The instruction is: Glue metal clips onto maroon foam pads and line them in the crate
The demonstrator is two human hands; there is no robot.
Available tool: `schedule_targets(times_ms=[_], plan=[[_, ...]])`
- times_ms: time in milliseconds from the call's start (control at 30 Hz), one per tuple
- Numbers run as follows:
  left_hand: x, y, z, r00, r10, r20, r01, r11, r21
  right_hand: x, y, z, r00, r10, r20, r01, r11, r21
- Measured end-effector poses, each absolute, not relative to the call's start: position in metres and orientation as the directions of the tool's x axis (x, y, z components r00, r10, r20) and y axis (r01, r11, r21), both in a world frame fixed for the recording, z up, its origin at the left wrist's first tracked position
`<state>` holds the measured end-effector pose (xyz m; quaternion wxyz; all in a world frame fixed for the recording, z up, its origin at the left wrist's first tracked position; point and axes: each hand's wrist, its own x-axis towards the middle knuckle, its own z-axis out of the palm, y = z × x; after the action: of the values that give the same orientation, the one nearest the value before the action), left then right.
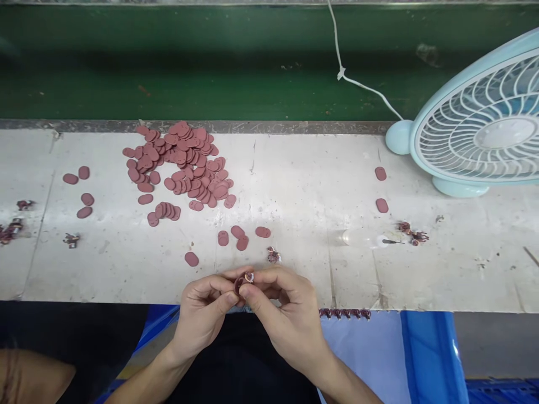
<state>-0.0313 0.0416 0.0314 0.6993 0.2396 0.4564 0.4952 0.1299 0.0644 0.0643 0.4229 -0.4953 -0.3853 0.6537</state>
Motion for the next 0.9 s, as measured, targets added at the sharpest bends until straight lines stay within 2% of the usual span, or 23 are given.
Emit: schedule_targets(times_ms=[300, 467, 567, 633, 667, 733, 800, 833, 900], plan=[[-0.026, 0.043, 0.034, 0.087, 0.929, -0.361, -0.469, 0.358, 0.808, 0.129, 0.059, 0.063, -0.103, 0.957, -0.271, -0.165, -0.285, -0.944], [-0.030, 0.041, 0.031, 0.090, 0.950, -0.298, -0.408, 0.308, 0.859, 0.127, 0.055, 0.054, -0.102, 0.931, -0.349, -0.302, -0.363, -0.881], [-0.042, 0.054, 0.027, 0.095, 0.979, -0.178, -0.211, 0.195, 0.958, 0.140, 0.048, 0.040, -0.068, 0.910, -0.409, -0.428, -0.397, -0.812], [-0.056, 0.072, 0.024, 0.129, 0.991, -0.038, 0.091, 0.026, 0.996, 0.159, 0.040, 0.030, 0.004, 0.906, -0.423, -0.470, -0.371, -0.801], [-0.062, 0.083, 0.022, 0.194, 0.980, 0.045, 0.278, -0.098, 0.956, 0.172, 0.034, 0.025, 0.051, 0.903, -0.426, -0.474, -0.353, -0.807], [-0.073, 0.105, 0.018, 0.396, 0.902, 0.171, 0.547, -0.381, 0.746, 0.203, 0.021, 0.016, 0.167, 0.888, -0.428, -0.466, -0.312, -0.828], [-0.078, 0.124, 0.016, 0.537, 0.827, 0.166, 0.650, -0.531, 0.544, 0.239, 0.003, 0.009, 0.311, 0.851, -0.423, -0.435, -0.268, -0.859], [-0.079, 0.131, 0.016, 0.579, 0.799, 0.161, 0.659, -0.575, 0.485, 0.259, -0.009, 0.005, 0.394, 0.821, -0.413, -0.408, -0.246, -0.879], [-0.077, 0.141, 0.015, 0.636, 0.760, 0.137, 0.645, -0.620, 0.446, 0.298, -0.036, -0.003, 0.562, 0.740, -0.370, -0.329, -0.210, -0.921]])
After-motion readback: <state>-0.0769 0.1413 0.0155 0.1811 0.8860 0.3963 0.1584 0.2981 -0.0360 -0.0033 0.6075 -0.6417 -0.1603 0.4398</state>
